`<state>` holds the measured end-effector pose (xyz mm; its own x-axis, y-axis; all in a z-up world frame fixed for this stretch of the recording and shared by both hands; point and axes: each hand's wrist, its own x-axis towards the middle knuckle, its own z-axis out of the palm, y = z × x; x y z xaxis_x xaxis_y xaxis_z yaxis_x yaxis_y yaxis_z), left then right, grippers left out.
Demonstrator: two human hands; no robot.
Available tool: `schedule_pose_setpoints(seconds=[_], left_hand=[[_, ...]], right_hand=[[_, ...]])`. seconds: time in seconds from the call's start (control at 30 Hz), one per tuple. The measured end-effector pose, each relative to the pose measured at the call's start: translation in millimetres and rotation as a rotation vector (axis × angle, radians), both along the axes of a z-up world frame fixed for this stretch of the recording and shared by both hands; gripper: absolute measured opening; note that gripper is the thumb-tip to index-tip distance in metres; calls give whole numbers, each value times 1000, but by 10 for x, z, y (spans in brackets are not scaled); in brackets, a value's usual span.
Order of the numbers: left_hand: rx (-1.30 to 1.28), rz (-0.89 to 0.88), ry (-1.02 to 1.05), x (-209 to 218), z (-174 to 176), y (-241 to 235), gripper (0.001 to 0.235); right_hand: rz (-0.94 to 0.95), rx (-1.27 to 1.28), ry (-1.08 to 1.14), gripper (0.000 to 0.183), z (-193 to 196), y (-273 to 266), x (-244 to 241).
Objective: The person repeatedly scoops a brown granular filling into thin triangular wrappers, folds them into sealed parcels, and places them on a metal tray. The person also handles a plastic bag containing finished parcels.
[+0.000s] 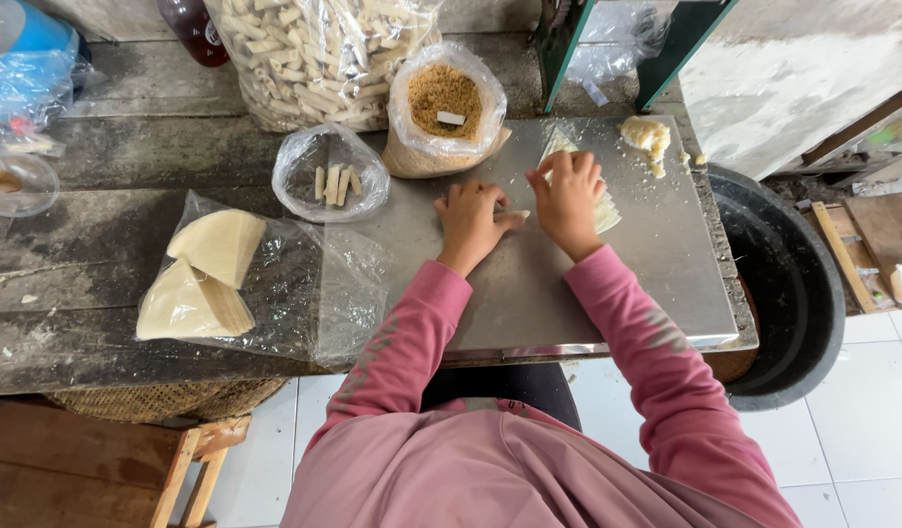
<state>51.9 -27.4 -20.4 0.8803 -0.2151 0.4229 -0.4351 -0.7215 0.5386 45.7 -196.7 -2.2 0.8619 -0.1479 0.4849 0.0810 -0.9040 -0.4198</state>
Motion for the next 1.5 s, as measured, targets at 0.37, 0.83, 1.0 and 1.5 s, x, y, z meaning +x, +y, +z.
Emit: schedule_pose_setpoints(seconds=[0.37, 0.83, 1.0, 1.5], left_hand=[[307, 544, 18, -274, 414, 1186, 35], [-139, -105, -372, -475, 253, 115, 15], [166, -321, -378, -397, 76, -569, 31], [-788, -128, 696, -163, -194, -75, 38]], right_hand=[[50, 57, 20, 8, 154, -685, -813], [380, 16, 182, 10, 95, -812, -696], [351, 243, 335, 10, -12, -1004, -423], [487, -3, -104, 7, 707, -257, -58]])
